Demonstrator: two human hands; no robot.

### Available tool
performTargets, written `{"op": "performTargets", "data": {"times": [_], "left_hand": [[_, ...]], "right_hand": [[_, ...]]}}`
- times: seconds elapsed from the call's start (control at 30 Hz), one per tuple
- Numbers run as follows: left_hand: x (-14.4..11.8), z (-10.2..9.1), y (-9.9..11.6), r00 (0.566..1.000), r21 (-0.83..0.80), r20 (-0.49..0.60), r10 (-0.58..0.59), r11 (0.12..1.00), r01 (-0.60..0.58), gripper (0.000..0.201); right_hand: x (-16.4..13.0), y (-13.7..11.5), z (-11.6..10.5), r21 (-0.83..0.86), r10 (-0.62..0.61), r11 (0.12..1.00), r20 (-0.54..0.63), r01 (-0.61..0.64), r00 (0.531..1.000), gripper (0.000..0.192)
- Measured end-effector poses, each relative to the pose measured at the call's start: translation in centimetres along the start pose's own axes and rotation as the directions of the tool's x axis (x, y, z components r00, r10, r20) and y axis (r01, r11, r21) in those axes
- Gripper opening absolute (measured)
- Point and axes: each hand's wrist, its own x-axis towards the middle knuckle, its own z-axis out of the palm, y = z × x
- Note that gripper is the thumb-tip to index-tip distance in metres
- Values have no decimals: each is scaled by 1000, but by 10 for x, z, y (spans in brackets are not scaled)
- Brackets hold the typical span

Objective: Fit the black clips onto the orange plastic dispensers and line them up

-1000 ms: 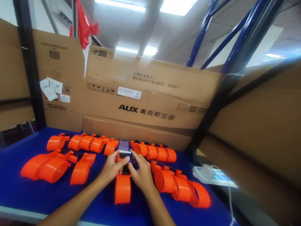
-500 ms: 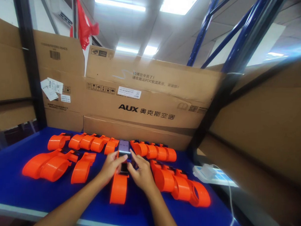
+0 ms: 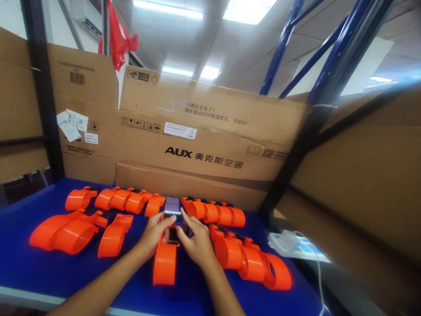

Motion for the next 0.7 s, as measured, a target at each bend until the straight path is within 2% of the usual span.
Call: {"op": "performTargets", "data": {"times": [0.17, 0.37, 0.57, 0.7], "left_hand": [[2, 0, 3, 993, -113, -94, -78, 991, 67, 36], [5, 1, 0, 973, -229, -100, -209, 956, 182, 38], [2, 6, 1, 981, -239, -71, -182, 958, 161, 34], [-1, 7, 4, 989, -182, -36, -140, 974, 131, 33]], "right_hand": [[1, 2, -1, -53, -61, 997, -11, 60, 998, 47], [-1, 7, 3, -207, -142, 969, -28, 133, 989, 40], [-2, 5, 5, -344, -138, 931, -19, 123, 990, 45], [-4, 4, 7, -358, -119, 928, -14, 106, 993, 53]]}}
